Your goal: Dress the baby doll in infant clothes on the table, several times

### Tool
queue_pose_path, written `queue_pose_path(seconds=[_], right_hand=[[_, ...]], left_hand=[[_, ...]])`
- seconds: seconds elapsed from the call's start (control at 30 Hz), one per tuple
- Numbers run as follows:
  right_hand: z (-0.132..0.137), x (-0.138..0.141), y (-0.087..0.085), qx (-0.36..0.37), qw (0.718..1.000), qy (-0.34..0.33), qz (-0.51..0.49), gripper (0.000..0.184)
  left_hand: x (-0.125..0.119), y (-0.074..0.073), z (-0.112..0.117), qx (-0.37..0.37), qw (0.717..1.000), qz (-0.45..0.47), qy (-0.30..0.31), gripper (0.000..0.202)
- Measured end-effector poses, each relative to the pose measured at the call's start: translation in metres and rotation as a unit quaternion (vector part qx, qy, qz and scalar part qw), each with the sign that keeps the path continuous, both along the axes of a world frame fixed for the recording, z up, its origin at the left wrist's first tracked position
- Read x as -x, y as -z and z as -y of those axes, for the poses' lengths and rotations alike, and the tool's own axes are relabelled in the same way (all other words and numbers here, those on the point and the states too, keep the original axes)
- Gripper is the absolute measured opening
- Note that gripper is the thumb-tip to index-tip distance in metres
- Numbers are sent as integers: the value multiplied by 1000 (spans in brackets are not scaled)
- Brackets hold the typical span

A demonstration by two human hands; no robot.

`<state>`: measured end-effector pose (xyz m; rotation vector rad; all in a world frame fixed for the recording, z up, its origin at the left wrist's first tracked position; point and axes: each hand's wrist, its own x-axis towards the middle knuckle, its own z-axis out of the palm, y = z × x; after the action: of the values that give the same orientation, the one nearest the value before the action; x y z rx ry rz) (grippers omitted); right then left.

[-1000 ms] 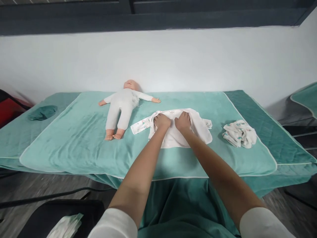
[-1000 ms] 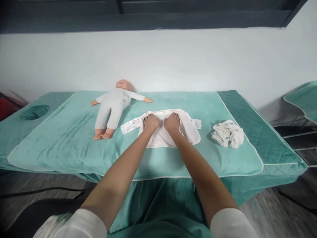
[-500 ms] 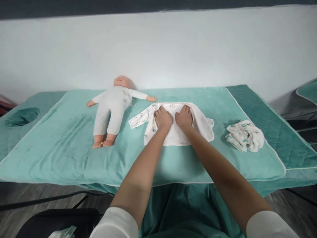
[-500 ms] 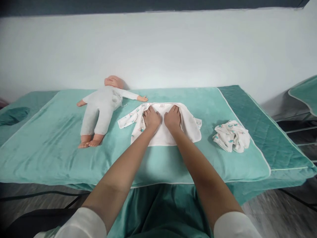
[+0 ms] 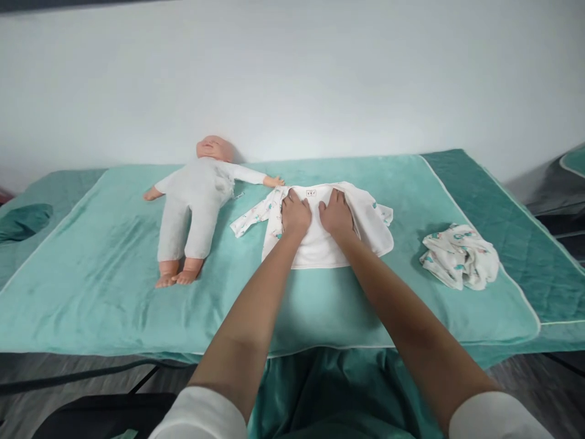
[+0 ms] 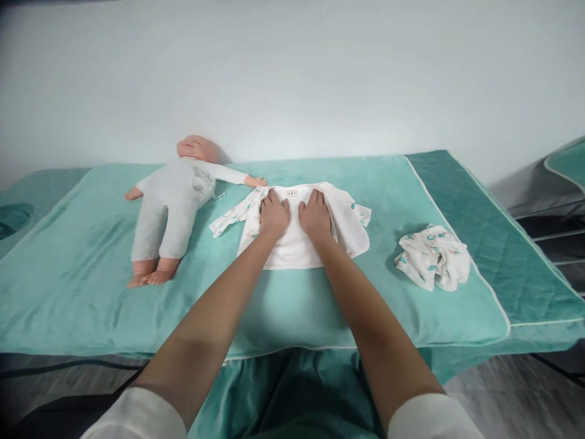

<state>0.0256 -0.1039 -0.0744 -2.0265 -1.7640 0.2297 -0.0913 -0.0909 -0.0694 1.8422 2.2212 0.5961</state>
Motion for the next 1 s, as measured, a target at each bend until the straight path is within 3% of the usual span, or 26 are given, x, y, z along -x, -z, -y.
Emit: queue_pose_path(seconds=[0.4,0.67,0.83,1.0], right_hand=[[0,0,1,5,1000,-4,-4,62],[6,3,-2,-40,999,-1,-15,64],[7,2,-1,-52,998,-4,-19,63],[2,1,3,-41,999,-5,-18,61]], left_hand=[[-2,3,2,4,1000,-17,-6,62],[-6,-7,13,-50,998,-40,-5,62],[-6,-11,6,-34,998,-50,-16,63],[-3,-4,-5,-1,999,-32,-26,63]])
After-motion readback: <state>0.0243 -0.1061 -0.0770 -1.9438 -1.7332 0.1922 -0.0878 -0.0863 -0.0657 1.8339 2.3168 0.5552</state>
